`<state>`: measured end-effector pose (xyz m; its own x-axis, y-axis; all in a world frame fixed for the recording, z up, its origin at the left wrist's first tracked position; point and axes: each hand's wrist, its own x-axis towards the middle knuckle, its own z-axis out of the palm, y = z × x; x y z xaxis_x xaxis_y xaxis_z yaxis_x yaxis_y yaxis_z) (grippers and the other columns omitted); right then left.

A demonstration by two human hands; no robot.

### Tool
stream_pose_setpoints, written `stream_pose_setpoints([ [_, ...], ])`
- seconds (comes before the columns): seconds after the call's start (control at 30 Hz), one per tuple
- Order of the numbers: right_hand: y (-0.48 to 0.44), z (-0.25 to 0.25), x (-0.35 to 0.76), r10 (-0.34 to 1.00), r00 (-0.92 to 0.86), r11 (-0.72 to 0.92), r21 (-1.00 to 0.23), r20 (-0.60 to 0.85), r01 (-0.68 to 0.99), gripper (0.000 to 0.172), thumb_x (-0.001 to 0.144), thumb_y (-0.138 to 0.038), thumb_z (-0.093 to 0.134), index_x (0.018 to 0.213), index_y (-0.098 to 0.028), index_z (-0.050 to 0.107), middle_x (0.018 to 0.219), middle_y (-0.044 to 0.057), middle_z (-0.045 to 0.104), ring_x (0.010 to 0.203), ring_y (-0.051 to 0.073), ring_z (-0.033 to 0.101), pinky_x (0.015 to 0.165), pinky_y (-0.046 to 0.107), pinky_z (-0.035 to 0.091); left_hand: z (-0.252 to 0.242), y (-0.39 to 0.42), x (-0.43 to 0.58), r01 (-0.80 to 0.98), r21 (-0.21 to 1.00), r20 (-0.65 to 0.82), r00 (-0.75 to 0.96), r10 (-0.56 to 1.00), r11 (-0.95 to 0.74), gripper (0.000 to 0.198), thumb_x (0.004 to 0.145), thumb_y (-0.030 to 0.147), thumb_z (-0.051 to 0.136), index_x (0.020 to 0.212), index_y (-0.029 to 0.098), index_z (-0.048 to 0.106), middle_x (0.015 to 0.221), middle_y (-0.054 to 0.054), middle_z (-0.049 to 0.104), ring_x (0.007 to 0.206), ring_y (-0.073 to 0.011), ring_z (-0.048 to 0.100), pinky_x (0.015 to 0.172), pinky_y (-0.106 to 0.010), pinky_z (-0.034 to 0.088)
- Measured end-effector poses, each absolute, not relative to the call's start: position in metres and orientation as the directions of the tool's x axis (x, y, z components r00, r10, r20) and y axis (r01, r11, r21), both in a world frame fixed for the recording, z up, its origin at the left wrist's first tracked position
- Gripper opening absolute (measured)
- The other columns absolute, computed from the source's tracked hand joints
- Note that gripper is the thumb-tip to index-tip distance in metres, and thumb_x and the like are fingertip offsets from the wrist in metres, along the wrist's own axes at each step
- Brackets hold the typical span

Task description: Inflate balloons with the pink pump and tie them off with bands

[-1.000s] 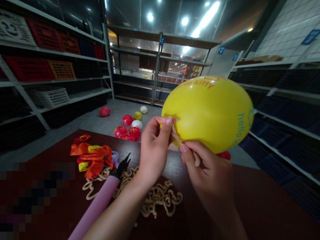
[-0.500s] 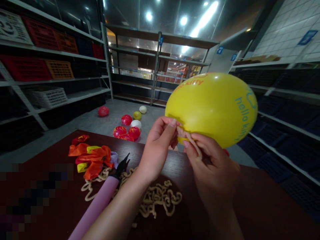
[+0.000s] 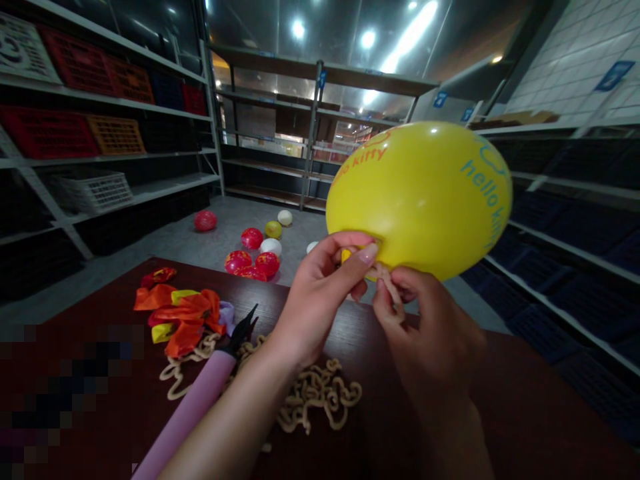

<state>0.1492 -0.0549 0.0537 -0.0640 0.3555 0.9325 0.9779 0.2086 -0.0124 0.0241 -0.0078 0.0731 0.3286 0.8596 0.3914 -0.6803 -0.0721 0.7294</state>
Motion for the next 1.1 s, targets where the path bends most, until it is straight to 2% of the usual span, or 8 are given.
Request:
stream_pose_setpoints([
  [0.3,-0.063,0.057,0.142,0.358,0.008,0.175,-0.076,0.934,0.982,0.004,0.092,-0.025,0.058,0.088,-0.025,0.06,0.076,0.0,0.068,0.069,0.015,0.066,0.068,0.026,0.051,0.077,-0.007,0.013,-0.711,0.703,0.4,0.36,0.843,-0.03,0.021,0.078,0.018,0.074,0.097,0.019,0.067,0.078,0.0,0.053,0.059,-0.0083,0.045,0.054,-0.021,0.04],
  [0.33,-0.063,0.058,0.141,0.351,-0.006,0.195,-0.067,0.936,0.979,0.002,0.091,-0.026,0.059,0.092,-0.025,0.06,0.077,0.0,0.068,0.069,0.015,0.066,0.068,0.026,0.051,0.077,-0.007,0.013,-0.724,0.69,0.411,0.356,0.839,-0.031,0.022,0.077,0.016,0.074,0.097,0.019,0.067,0.077,0.001,0.052,0.06,-0.0081,0.044,0.054,-0.021,0.039],
  [0.5,-0.062,0.06,0.143,0.341,-0.1,0.222,0.023,0.935,0.975,0.034,0.089,-0.033,0.066,0.121,-0.026,0.058,0.085,0.001,0.073,0.069,0.017,0.068,0.064,0.028,0.049,0.077,-0.008,0.014,-0.753,0.658,0.382,0.367,0.848,0.029,0.009,0.084,0.019,0.066,0.093,0.018,0.065,0.082,-0.001,0.054,0.062,-0.0085,0.046,0.055,-0.021,0.04],
  [0.6,-0.063,0.059,0.145,0.321,-0.161,0.171,0.11,0.933,0.979,0.03,0.09,-0.027,0.067,0.119,-0.028,0.062,0.083,0.0,0.074,0.063,0.015,0.067,0.06,0.028,0.045,0.075,-0.009,0.015,-0.74,0.672,0.4,0.396,0.827,0.029,0.008,0.087,0.023,0.066,0.091,0.017,0.063,0.08,-0.001,0.052,0.062,-0.0085,0.045,0.056,-0.02,0.039],
  [0.67,-0.064,0.057,0.145,0.29,-0.158,0.154,0.117,0.944,0.981,0.024,0.091,-0.025,0.066,0.114,-0.029,0.066,0.082,-0.001,0.076,0.062,0.015,0.067,0.06,0.028,0.044,0.073,-0.009,0.016,-0.717,0.696,0.452,0.401,0.797,-0.034,0.011,0.087,0.026,0.068,0.092,0.018,0.063,0.078,-0.001,0.051,0.063,-0.0092,0.045,0.057,-0.02,0.039],
  [0.8,-0.067,0.057,0.138,0.288,0.001,0.126,-0.039,0.958,0.991,0.015,0.093,-0.022,0.061,0.103,-0.028,0.071,0.09,0.002,0.078,0.073,0.017,0.072,0.069,0.028,0.051,0.072,-0.01,0.016,-0.631,0.752,0.538,0.419,0.731,-0.192,0.016,0.085,0.021,0.07,0.1,0.02,0.065,0.08,-0.001,0.051,0.065,-0.011,0.045,0.059,-0.023,0.044],
  [0.9,-0.068,0.059,0.132,0.261,0.116,0.15,-0.159,0.958,0.976,0.012,0.094,-0.023,0.061,0.1,-0.027,0.071,0.09,0.002,0.078,0.075,0.018,0.074,0.07,0.028,0.055,0.075,-0.014,0.016,-0.557,0.781,0.563,0.43,0.706,-0.283,0.022,0.086,0.019,0.069,0.108,0.021,0.068,0.08,-0.001,0.054,0.069,-0.0128,0.05,0.067,-0.025,0.049],
  [1.1,-0.071,0.053,0.125,0.211,0.232,0.22,-0.277,0.95,0.935,0.013,0.091,-0.022,0.065,0.101,-0.029,0.069,0.088,0.0,0.078,0.073,0.019,0.074,0.069,0.031,0.058,0.077,-0.023,0.017,-0.395,0.713,0.695,0.289,0.659,-0.579,0.018,0.094,0.023,0.062,0.108,0.024,0.073,0.108,-0.007,0.069,0.099,-0.022,0.061,0.089,-0.036,0.05],
])
